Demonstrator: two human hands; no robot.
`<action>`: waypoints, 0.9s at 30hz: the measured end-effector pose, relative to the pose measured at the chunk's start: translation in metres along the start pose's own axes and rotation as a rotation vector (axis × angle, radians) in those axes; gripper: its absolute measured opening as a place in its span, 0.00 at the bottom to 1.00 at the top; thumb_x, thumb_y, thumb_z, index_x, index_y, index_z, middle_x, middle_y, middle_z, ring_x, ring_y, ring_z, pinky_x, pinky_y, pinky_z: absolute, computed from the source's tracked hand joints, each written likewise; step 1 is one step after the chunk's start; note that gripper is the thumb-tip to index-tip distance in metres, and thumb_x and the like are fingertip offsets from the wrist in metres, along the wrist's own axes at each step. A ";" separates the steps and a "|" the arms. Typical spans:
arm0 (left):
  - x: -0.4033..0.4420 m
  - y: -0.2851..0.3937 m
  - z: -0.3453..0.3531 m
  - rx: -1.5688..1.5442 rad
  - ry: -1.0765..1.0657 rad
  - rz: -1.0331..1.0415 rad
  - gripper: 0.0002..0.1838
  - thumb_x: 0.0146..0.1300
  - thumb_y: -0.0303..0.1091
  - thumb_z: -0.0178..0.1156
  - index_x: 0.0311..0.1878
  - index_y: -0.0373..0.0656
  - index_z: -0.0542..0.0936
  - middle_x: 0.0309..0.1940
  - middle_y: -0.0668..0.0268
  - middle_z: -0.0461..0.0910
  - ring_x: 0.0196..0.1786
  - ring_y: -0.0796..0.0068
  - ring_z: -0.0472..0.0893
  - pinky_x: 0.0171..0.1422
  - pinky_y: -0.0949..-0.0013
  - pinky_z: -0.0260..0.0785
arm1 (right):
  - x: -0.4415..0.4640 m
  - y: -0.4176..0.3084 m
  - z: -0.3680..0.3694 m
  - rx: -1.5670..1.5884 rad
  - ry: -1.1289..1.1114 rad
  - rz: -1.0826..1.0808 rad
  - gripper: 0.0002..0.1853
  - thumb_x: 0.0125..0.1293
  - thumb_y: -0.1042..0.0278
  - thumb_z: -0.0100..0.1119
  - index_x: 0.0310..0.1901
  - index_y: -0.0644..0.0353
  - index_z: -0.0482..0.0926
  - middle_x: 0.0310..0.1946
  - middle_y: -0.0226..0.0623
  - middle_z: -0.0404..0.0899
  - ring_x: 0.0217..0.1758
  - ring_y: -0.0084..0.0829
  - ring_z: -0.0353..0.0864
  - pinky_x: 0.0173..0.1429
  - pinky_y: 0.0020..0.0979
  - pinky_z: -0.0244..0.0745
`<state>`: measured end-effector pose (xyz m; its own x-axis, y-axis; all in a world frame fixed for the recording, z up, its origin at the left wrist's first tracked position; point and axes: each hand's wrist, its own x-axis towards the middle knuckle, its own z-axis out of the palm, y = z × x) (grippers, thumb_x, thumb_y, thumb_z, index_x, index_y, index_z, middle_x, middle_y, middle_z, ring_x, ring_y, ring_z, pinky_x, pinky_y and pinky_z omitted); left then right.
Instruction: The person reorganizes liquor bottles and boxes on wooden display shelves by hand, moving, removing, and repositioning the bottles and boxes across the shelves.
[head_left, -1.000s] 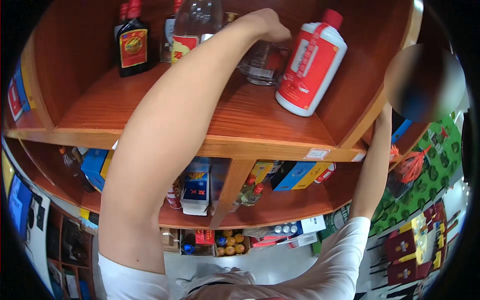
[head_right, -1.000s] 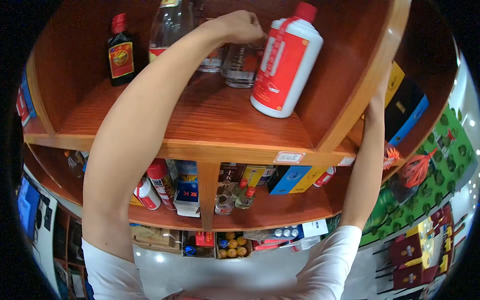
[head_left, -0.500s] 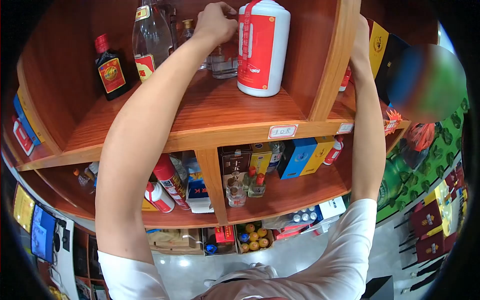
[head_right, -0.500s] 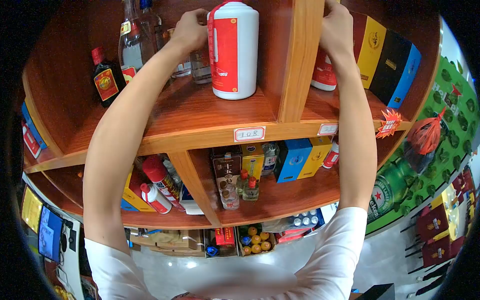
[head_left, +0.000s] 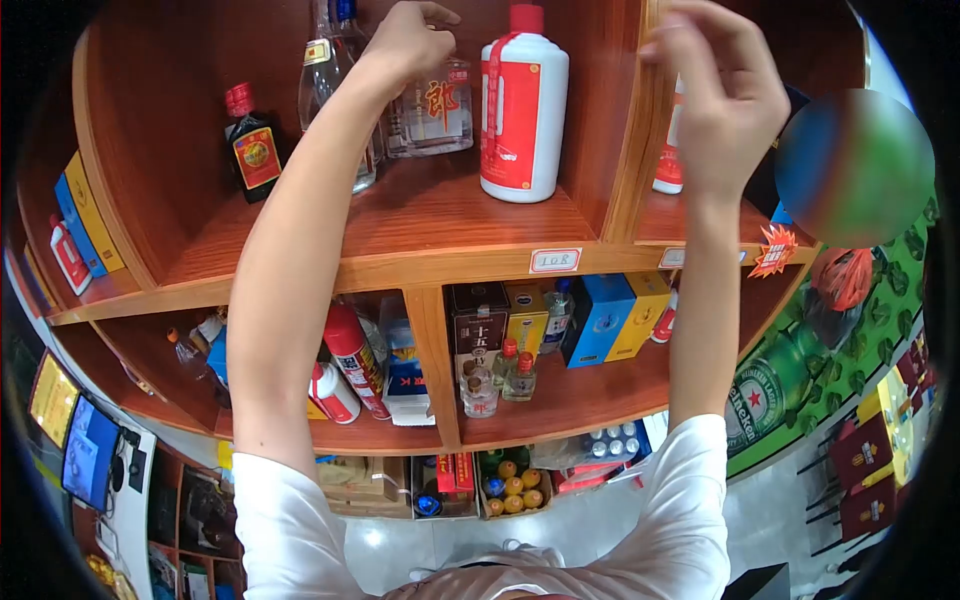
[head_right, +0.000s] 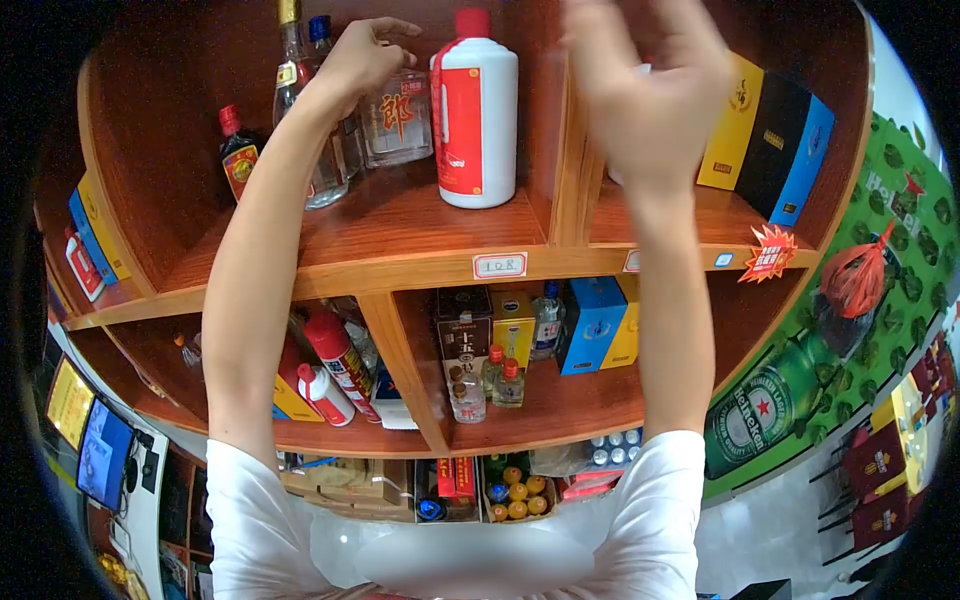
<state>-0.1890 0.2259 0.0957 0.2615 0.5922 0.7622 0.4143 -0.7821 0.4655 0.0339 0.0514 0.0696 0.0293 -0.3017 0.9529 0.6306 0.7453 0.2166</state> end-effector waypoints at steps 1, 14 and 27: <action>-0.002 0.006 -0.004 0.000 -0.005 -0.026 0.23 0.65 0.23 0.57 0.65 0.37 0.80 0.45 0.57 0.87 0.42 0.74 0.83 0.44 0.70 0.77 | -0.004 -0.026 0.012 -0.145 -0.098 -0.103 0.04 0.61 0.80 0.60 0.34 0.60 0.82 0.26 0.34 0.82 0.26 0.22 0.79 0.26 0.20 0.71; -0.011 0.012 -0.051 -0.342 -0.164 0.125 0.23 0.70 0.26 0.55 0.67 0.35 0.76 0.48 0.53 0.85 0.44 0.69 0.84 0.45 0.67 0.79 | -0.045 -0.065 0.125 0.038 -0.364 0.095 0.42 0.51 0.68 0.69 0.67 0.67 0.61 0.63 0.73 0.61 0.69 0.73 0.62 0.73 0.57 0.65; -0.014 0.029 -0.038 -0.211 -0.004 0.052 0.24 0.68 0.25 0.49 0.65 0.37 0.80 0.49 0.56 0.84 0.47 0.70 0.83 0.50 0.67 0.76 | -0.063 -0.051 0.143 -0.121 -0.524 0.475 0.59 0.46 0.68 0.74 0.77 0.63 0.46 0.63 0.68 0.65 0.61 0.70 0.74 0.64 0.55 0.76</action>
<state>-0.2138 0.1879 0.1152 0.2816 0.5503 0.7861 0.2089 -0.8347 0.5095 -0.1109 0.1177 0.0289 -0.0355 0.3867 0.9215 0.7248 0.6448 -0.2427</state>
